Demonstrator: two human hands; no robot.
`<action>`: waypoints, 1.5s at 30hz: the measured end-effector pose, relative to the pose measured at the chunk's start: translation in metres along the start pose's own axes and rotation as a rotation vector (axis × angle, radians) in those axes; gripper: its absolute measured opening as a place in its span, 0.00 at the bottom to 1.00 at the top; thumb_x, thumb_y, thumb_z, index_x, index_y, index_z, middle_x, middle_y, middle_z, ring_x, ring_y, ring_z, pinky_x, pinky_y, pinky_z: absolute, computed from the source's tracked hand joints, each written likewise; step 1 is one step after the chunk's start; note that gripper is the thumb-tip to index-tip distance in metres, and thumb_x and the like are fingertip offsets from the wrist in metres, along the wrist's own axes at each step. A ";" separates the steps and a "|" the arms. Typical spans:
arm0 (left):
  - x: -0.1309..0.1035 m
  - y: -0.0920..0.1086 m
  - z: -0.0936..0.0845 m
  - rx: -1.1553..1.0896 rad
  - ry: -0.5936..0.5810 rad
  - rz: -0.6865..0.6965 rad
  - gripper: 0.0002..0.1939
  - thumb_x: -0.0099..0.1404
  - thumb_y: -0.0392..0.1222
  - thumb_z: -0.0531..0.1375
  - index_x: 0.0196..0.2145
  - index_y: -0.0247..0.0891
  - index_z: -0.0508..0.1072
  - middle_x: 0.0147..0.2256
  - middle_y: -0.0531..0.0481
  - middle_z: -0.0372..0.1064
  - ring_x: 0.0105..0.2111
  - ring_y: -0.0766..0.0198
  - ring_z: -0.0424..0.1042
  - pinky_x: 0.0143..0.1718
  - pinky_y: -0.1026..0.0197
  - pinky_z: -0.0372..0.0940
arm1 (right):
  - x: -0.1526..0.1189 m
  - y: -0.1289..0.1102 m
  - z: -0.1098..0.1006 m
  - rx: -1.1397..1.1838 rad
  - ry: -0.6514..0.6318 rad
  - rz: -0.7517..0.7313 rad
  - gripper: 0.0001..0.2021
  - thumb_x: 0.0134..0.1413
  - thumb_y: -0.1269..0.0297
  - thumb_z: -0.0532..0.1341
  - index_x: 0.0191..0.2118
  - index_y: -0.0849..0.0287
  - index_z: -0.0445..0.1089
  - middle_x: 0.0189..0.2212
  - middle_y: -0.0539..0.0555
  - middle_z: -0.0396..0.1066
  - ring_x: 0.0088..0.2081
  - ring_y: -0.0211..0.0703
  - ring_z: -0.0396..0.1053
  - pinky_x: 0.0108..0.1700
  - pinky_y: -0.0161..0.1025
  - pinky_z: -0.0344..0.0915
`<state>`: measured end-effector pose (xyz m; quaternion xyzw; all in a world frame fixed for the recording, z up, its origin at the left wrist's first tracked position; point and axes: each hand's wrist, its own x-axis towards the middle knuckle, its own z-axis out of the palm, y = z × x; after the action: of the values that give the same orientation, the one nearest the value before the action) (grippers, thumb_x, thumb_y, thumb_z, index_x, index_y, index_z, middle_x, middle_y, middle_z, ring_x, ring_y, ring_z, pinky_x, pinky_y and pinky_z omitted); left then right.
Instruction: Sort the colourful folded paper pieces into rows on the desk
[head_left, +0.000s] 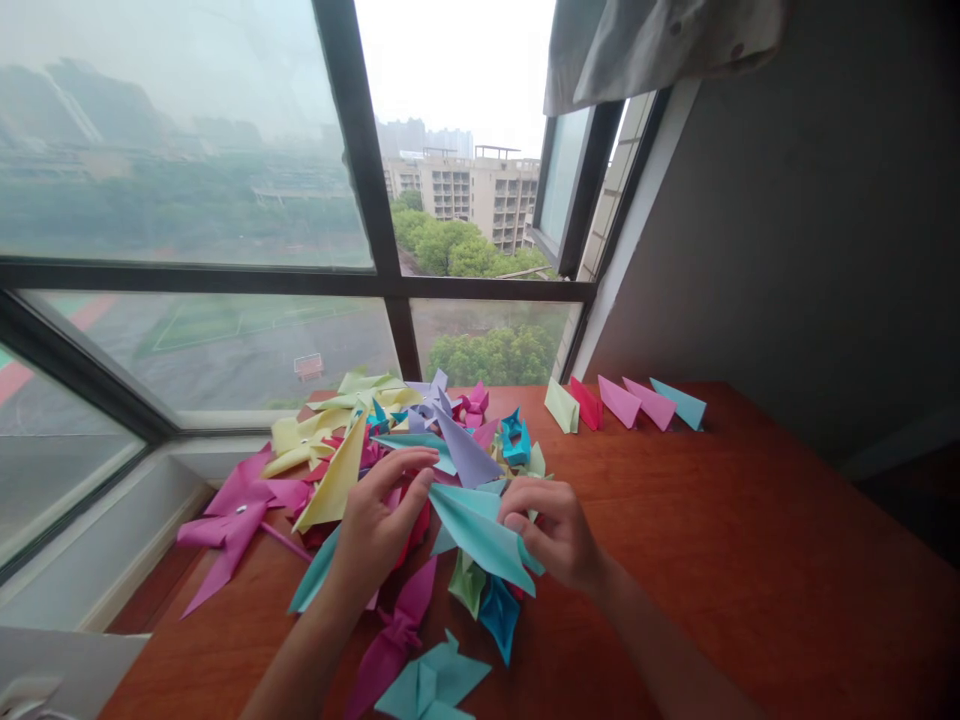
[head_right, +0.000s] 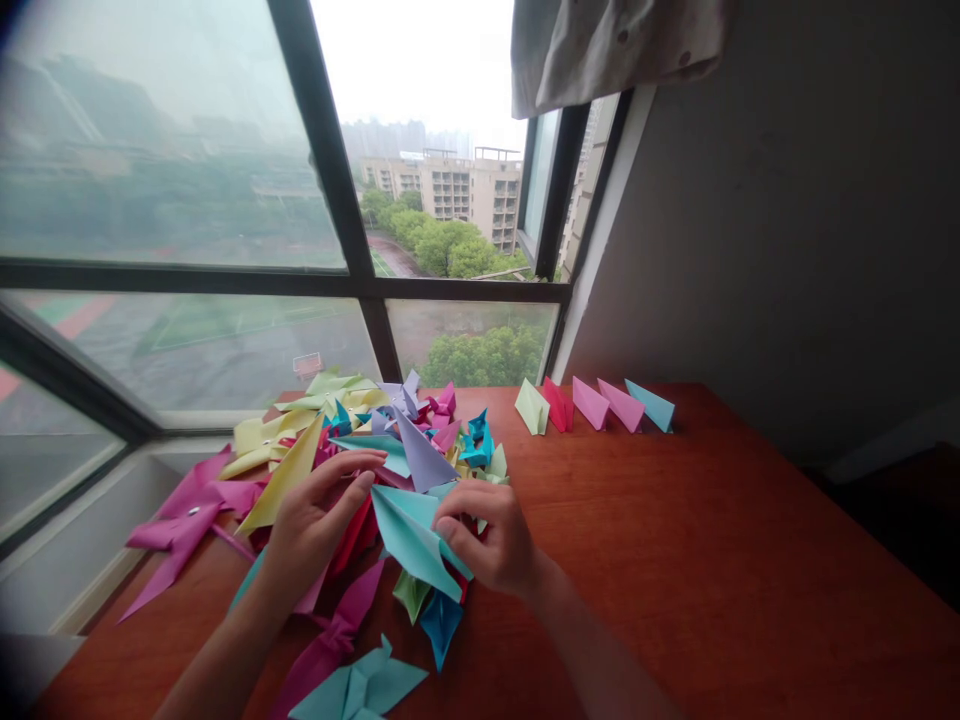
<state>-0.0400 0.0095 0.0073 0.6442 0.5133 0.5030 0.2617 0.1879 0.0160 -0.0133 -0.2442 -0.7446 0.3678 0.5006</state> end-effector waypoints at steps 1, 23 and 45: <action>0.000 0.001 0.001 -0.032 -0.008 -0.010 0.11 0.67 0.46 0.59 0.41 0.38 0.77 0.46 0.44 0.76 0.48 0.55 0.74 0.51 0.57 0.67 | 0.000 0.002 -0.002 0.008 0.016 0.016 0.14 0.63 0.59 0.57 0.29 0.59 0.72 0.26 0.53 0.71 0.30 0.40 0.67 0.34 0.37 0.63; -0.002 0.016 0.005 -0.341 -0.209 -0.465 0.22 0.62 0.54 0.63 0.47 0.36 0.74 0.29 0.50 0.74 0.25 0.64 0.73 0.26 0.65 0.68 | -0.004 0.010 -0.005 0.142 0.124 0.112 0.13 0.62 0.57 0.59 0.30 0.59 0.74 0.27 0.52 0.71 0.30 0.40 0.67 0.33 0.36 0.63; -0.007 -0.003 0.002 -0.547 -0.178 -0.389 0.15 0.59 0.45 0.68 0.42 0.38 0.75 0.31 0.52 0.73 0.25 0.68 0.71 0.25 0.67 0.66 | -0.001 0.006 -0.007 0.117 0.152 0.241 0.15 0.60 0.55 0.59 0.29 0.59 0.74 0.27 0.51 0.72 0.30 0.39 0.67 0.33 0.35 0.63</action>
<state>-0.0391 0.0045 0.0015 0.4817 0.4478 0.5043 0.5596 0.1950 0.0209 -0.0168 -0.3294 -0.6470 0.4486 0.5212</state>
